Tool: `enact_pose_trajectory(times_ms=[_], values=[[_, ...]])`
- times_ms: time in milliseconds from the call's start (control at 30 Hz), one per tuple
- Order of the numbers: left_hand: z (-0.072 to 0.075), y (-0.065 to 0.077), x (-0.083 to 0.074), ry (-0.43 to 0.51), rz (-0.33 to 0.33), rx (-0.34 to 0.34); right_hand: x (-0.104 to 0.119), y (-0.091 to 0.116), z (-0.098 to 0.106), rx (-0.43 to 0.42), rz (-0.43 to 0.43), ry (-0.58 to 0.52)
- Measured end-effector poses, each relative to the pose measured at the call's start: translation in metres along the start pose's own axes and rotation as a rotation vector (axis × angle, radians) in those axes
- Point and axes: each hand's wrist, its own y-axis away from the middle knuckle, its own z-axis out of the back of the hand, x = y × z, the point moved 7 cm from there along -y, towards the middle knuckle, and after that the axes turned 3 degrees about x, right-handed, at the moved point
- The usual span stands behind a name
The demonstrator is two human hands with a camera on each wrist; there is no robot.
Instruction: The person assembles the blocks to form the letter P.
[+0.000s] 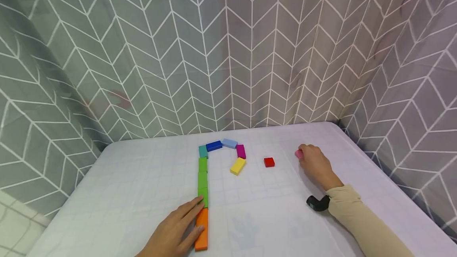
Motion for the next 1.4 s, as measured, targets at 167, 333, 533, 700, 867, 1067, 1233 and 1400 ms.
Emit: enact_pose_trajectory(times_ms=[167,333,533,700,867,1067,1233,1400], values=[[0.000,-0.001,0.001,0.000,0.014,0.008,0.067,0.006,-0.002,-0.037,0.212,-0.182],[-0.001,-0.002,0.001,0.004,0.024,0.018,0.141,0.012,-0.025,0.057,0.455,-0.294],[-0.001,-0.001,0.000,-0.001,0.018,0.017,0.188,0.011,-0.052,0.195,0.554,-0.303],[0.001,0.000,-0.001,-0.014,0.003,-0.001,0.207,0.005,-0.063,0.252,0.606,-0.301],[0.002,0.002,-0.001,-0.015,-0.006,-0.015,0.211,-0.001,-0.070,0.274,0.609,-0.260],[0.002,0.001,-0.001,0.001,0.003,0.001,0.207,-0.005,-0.075,0.276,0.610,-0.236],[0.003,0.001,-0.001,0.000,-0.011,-0.015,0.209,-0.006,-0.075,0.268,0.627,-0.215],[0.002,0.002,-0.001,-0.002,-0.019,-0.024,0.207,-0.006,-0.074,0.269,0.614,-0.201]])
